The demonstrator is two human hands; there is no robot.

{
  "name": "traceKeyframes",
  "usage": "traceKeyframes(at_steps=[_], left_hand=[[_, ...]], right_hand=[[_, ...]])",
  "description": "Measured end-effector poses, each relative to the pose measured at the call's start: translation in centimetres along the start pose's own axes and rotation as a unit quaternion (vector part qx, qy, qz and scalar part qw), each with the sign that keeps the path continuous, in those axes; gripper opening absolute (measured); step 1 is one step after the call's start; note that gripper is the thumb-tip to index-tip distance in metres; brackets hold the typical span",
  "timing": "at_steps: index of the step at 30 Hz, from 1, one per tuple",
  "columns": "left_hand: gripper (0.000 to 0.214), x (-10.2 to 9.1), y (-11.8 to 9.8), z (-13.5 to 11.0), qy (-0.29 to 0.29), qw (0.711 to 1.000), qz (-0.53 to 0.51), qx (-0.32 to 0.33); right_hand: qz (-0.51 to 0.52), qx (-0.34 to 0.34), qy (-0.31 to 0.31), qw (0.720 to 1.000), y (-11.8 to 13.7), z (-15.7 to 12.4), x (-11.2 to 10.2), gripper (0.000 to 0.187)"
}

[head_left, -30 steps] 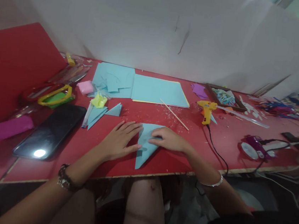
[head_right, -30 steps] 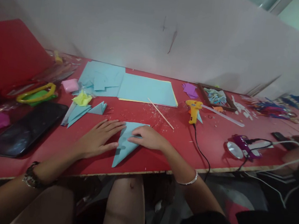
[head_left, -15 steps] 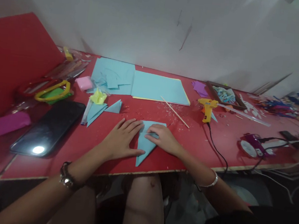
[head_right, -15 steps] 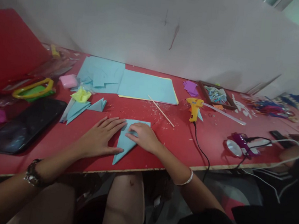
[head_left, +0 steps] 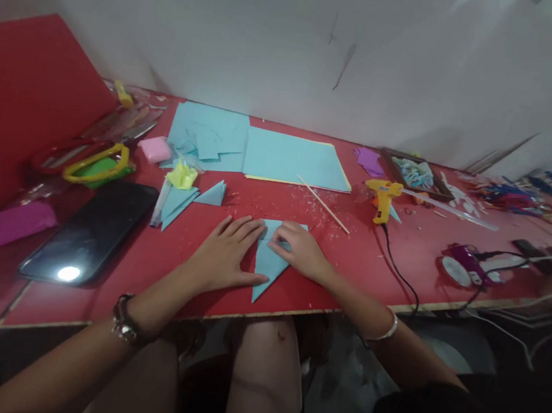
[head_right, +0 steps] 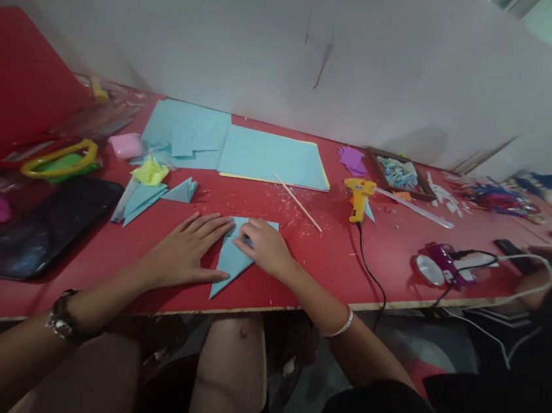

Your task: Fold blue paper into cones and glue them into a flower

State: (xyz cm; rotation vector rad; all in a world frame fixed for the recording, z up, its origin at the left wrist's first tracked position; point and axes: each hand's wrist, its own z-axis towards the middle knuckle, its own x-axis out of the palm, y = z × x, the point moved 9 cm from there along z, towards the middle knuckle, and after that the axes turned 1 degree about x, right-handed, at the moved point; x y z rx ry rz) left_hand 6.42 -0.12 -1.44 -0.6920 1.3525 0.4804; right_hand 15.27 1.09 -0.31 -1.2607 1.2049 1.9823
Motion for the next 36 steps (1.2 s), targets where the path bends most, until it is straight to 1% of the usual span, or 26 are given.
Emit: traceKeyframes(at_steps=[4, 11, 17, 22, 28, 36], left_hand=[[0.088, 0.2, 0.1, 0.0, 0.004, 1.000, 0.005, -0.005], [0.089, -0.1, 0.0, -0.2, -0.014, 1.000, 0.007, -0.012], [0.092, -0.5, -0.2, -0.8, -0.034, 0.999, 0.004, -0.033], [0.084, -0.7, -0.8, -1.6, -0.043, 0.998, 0.003, -0.037], [0.073, -1.1, -1.2, -2.4, -0.058, 0.995, 0.013, -0.077], [0.070, -1.1, -1.4, -2.5, -0.057, 0.995, 0.031, -0.070]], right_hand=[[-0.048, 0.009, -0.004, 0.999, 0.0, 0.0, 0.0, 0.020], [-0.068, 0.011, -0.003, 0.998, -0.1, 0.1, 0.1, 0.021], [-0.083, 0.010, 0.001, 0.996, 0.0, 0.2, 0.2, 0.021], [-0.085, 0.011, -0.011, 0.996, 0.0, 0.2, 0.0, 0.022], [-0.085, 0.012, -0.011, 0.996, 0.0, 0.1, -0.1, 0.021], [-0.091, 0.020, -0.008, 0.996, 0.1, 0.3, 0.0, 0.021]])
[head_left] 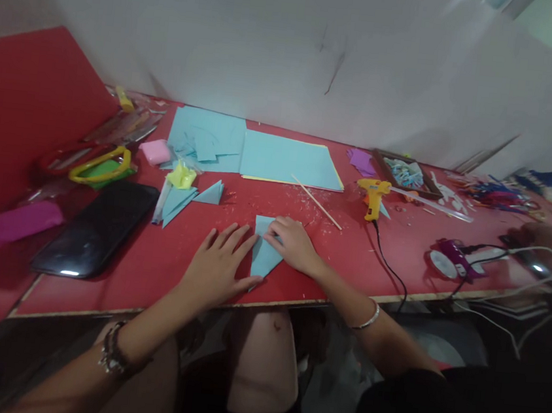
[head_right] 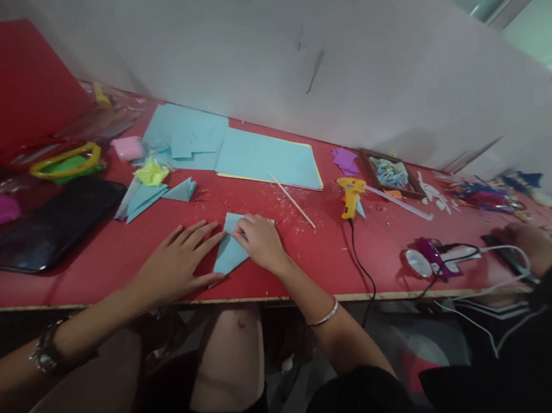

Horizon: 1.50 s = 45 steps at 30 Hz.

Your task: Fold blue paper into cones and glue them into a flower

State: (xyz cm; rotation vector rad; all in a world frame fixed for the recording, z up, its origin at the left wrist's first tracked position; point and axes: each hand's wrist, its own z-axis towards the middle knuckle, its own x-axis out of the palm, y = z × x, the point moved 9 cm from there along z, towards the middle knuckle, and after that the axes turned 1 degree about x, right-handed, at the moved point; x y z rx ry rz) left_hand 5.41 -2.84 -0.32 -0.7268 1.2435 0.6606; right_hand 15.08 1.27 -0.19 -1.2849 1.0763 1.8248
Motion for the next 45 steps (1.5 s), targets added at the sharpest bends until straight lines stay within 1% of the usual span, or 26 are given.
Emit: traceKeyframes(at_steps=[7, 12, 16, 19, 22, 25, 29, 32, 33, 34, 37, 38, 39, 42, 45], left_hand=[[0.058, -0.1, -0.4, -0.3, 0.008, 1.000, 0.001, 0.006], [0.051, 0.2, -0.6, -0.8, 0.007, 1.000, -0.010, -0.006], [0.049, 0.4, -0.8, -1.0, 0.006, 1.000, -0.009, -0.007], [0.048, 0.6, -1.0, -1.0, 0.012, 1.000, -0.009, 0.008], [0.047, 0.9, -1.1, -0.9, 0.030, 0.999, -0.017, 0.036], [0.050, 1.1, -1.0, -0.8, 0.062, 0.996, -0.027, 0.060], [0.055, 1.1, -0.6, -0.7, 0.105, 0.991, -0.036, 0.071], [0.059, 1.3, -0.4, -0.7, 0.127, 0.988, -0.046, 0.072], [0.060, 1.3, -0.4, -0.7, 0.130, 0.987, -0.051, 0.074], [0.061, 1.4, -0.4, -0.7, 0.131, 0.987, -0.054, 0.075], [0.061, 1.5, -0.1, -0.5, 0.133, 0.986, -0.062, 0.075], [0.061, 1.6, 0.0, -0.5, 0.135, 0.986, -0.065, 0.075], [0.061, 1.6, 0.1, -0.4, 0.138, 0.985, -0.067, 0.074], [0.062, 1.5, 0.2, -0.3, 0.145, 0.984, -0.073, 0.075], [0.063, 1.5, 0.3, -0.2, 0.151, 0.983, -0.075, 0.075]], right_hand=[[0.001, -0.005, -0.005, 1.000, 0.0, 0.0, 0.0, 0.021], [0.005, -0.003, -0.007, 1.000, -0.2, 0.0, 0.0, 0.020], [0.006, -0.004, -0.008, 1.000, -0.2, 0.0, 0.1, 0.020], [0.004, -0.003, -0.009, 1.000, -0.2, 0.0, 0.1, 0.020], [0.002, -0.002, -0.011, 1.000, -0.2, 0.0, 0.0, 0.021], [0.001, 0.001, -0.009, 1.000, -0.2, 0.1, 0.1, 0.021], [0.000, 0.008, 0.001, 1.000, -0.1, 0.1, 0.2, 0.021], [-0.022, 0.029, -0.045, 0.998, 0.3, -1.2, -1.2, 0.022], [-0.031, 0.024, -0.062, 0.997, 0.8, -1.9, -1.7, 0.026], [-0.038, 0.003, -0.062, 0.997, 1.6, -2.8, -2.0, 0.027], [-0.032, -0.083, -0.018, 0.996, 4.3, -5.9, -1.7, 0.027], [-0.023, -0.106, 0.006, 0.994, 5.0, -6.8, -1.4, 0.028], [-0.015, -0.123, 0.014, 0.992, 5.5, -7.6, -1.3, 0.030], [-0.007, -0.130, 0.024, 0.991, 5.9, -8.7, -1.0, 0.034], [-0.009, -0.141, 0.023, 0.990, 5.8, -8.6, -1.0, 0.035]])
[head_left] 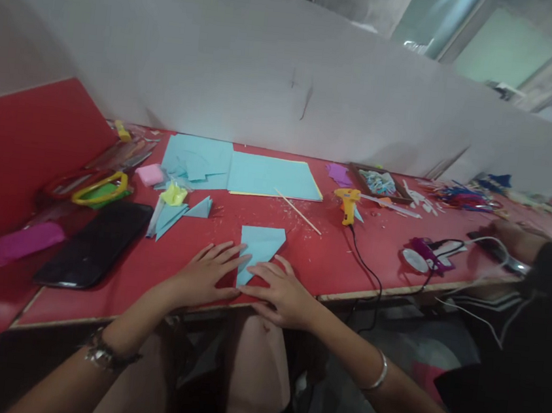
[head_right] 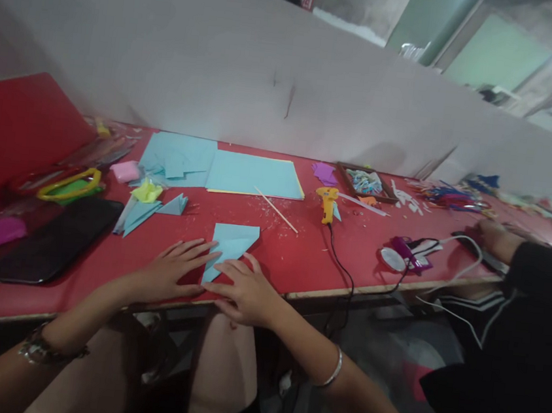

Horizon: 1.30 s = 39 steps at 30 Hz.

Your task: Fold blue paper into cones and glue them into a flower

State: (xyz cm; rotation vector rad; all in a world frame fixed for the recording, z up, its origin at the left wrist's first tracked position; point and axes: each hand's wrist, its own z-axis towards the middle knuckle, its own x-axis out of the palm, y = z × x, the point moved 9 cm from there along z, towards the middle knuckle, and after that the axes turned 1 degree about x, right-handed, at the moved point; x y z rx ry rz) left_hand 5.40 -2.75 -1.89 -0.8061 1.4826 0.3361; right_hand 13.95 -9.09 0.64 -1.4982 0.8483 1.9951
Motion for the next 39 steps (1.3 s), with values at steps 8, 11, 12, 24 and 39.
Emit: traceKeyframes(at_steps=[8, 11, 12, 24, 39], left_hand=[[0.062, 0.0, 0.0, -0.1, -0.015, 1.000, 0.005, 0.010], [0.063, 0.1, 0.0, 0.0, -0.006, 1.000, 0.004, 0.007], [0.064, 0.1, -0.1, 0.0, -0.004, 1.000, 0.004, 0.007], [0.065, 0.5, -0.1, -0.1, 0.037, 0.999, -0.003, -0.004], [0.056, -0.7, -0.8, -0.6, -0.024, 0.999, -0.025, 0.038]], right_hand=[[0.022, 0.053, 0.011, 0.998, -2.3, -0.2, 0.1, 0.033], [0.029, 0.095, 0.006, 0.995, -3.7, -0.5, -0.4, 0.031], [0.026, 0.109, 0.000, 0.994, -4.3, -0.7, -0.7, 0.031], [-0.003, 0.168, -0.052, 0.984, -9.2, -1.8, -1.8, 0.029], [-0.064, 0.108, -0.007, 0.992, -7.5, 0.0, -1.3, 0.042]])
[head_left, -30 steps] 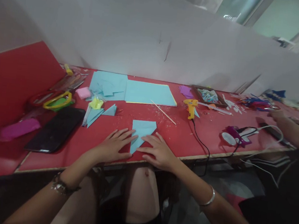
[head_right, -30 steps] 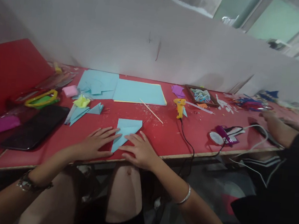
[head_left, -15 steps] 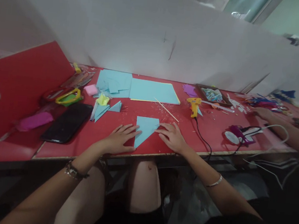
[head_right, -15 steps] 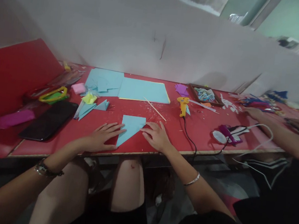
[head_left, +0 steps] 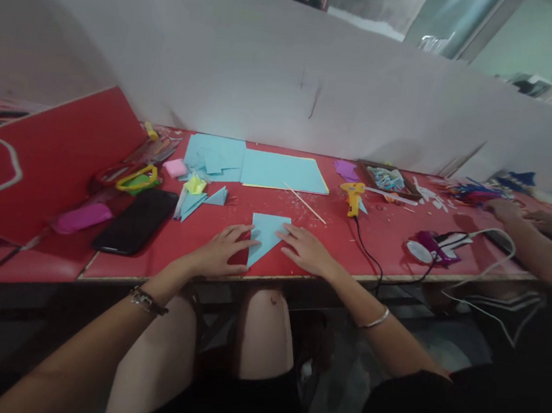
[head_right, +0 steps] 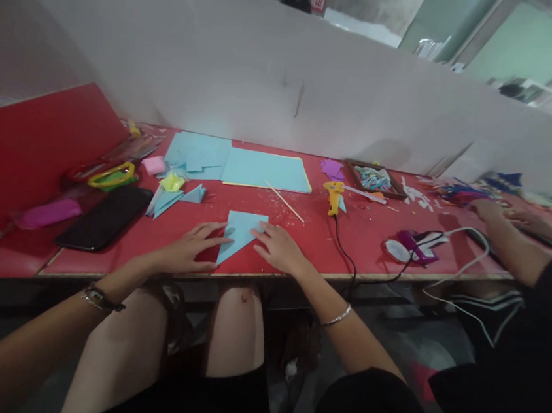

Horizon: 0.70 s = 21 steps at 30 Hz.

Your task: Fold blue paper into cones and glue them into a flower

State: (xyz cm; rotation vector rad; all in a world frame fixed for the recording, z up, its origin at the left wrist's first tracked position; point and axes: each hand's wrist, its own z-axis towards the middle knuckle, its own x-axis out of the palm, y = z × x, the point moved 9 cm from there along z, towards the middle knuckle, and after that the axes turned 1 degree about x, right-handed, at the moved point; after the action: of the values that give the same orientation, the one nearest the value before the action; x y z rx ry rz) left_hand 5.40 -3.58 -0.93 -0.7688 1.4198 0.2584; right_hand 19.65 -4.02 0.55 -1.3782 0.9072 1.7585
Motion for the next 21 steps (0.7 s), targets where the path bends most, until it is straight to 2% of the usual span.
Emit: traceKeyframes(at_steps=[5, 8, 10, 12, 15, 17, 21], left_hand=[[0.051, -1.5, -2.3, -0.5, -0.095, 0.994, -0.008, 0.045], [0.053, -1.4, -3.8, -0.3, -0.115, 0.992, 0.016, 0.055], [0.058, -0.9, -4.3, -0.2, -0.114, 0.992, 0.036, 0.051], [0.061, -0.2, -4.2, -0.2, -0.104, 0.992, 0.055, 0.045], [0.061, 0.6, -3.7, -0.7, -0.084, 0.992, 0.075, 0.057], [0.059, 0.5, -3.4, -1.1, -0.077, 0.992, 0.076, 0.071], [0.049, -0.4, -3.5, -1.7, -0.100, 0.989, 0.088, 0.067]], right_hand=[[-0.047, 0.067, -0.003, 0.997, 2.0, -1.0, 0.7, 0.042], [-0.033, 0.099, -0.008, 0.995, 3.3, -1.2, 0.3, 0.043], [0.009, 0.105, -0.012, 0.994, 4.1, -1.2, 0.0, 0.036], [0.068, 0.093, -0.019, 0.993, 4.5, -1.1, -0.4, 0.031], [0.124, 0.027, -0.025, 0.992, 4.6, -1.1, -1.0, 0.032], [0.117, -0.014, -0.004, 0.993, 4.5, -1.4, -0.6, 0.038], [0.065, -0.019, 0.051, 0.996, 4.2, -2.2, 0.9, 0.052]])
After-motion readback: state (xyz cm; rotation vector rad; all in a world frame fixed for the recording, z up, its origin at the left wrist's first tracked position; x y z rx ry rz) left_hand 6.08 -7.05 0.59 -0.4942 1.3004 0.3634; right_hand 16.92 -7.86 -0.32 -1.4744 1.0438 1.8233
